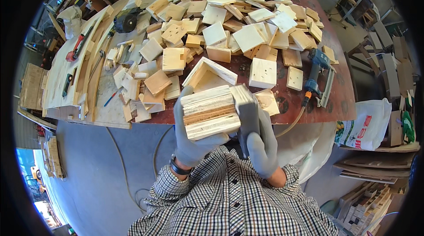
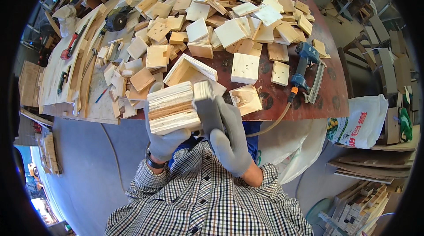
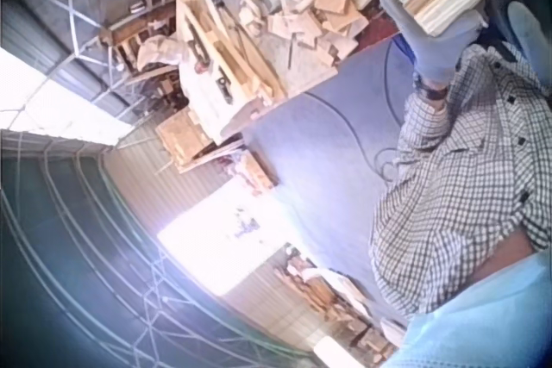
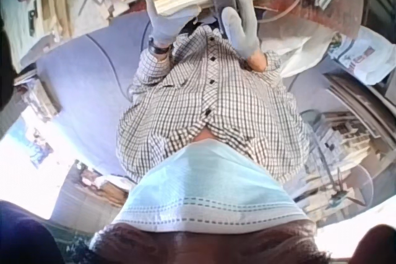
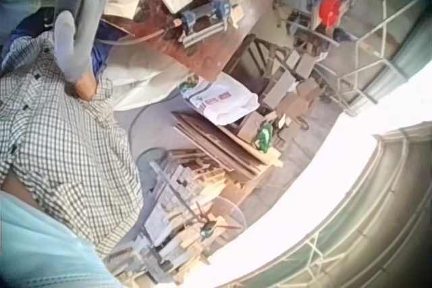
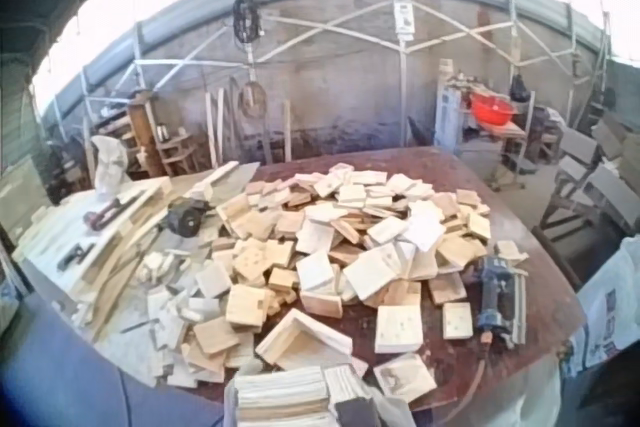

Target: The person assembles small wooden boxes by hand, picking up pre-cut wooden pieces from a pile, fitting them together, and stacking the completed boxes. The person uses a sanding block to smooth the edges of the assembled boxes before stacking them.

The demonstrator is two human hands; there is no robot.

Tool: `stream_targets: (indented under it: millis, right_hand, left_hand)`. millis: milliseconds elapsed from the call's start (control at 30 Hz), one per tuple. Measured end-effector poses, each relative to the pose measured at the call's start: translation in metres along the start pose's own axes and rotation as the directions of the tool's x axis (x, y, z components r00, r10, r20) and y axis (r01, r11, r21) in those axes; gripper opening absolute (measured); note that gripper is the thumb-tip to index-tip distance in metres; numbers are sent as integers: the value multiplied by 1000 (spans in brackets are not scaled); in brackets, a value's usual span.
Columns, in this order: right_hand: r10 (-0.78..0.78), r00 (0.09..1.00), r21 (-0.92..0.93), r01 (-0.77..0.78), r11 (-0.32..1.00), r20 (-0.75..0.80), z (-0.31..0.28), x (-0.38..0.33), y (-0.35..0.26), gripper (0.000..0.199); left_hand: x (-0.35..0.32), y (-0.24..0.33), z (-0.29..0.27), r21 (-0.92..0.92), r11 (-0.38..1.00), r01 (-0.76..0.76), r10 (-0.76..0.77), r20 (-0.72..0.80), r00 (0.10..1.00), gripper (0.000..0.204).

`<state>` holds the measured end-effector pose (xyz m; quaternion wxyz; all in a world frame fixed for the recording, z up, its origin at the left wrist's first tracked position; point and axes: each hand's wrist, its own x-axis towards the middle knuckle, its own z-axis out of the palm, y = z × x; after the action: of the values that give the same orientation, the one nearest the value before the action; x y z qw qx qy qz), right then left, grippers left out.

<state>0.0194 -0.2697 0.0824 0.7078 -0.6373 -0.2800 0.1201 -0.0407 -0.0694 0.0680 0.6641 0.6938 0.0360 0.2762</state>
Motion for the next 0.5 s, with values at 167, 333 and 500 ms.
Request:
stream_targets:
  millis: [167, 333, 500]
  right_hand:
    - [-28, 993, 91, 38, 995, -116, -27, -12, -9, 82]
    - [-304, 916, -294, 376, 879, 263, -59, 31, -11, 75]
    - [-318, 913, -382, 397, 834, 255, -52, 77, -8, 67]
  left_hand:
    - [17, -1, -21, 520, 834, -186, 227, -15, 974, 122]
    - [6, -4, -12, 138, 989, -51, 49, 16, 999, 119]
    - [-7, -1, -8, 120, 991, -58, 43, 122, 992, 120]
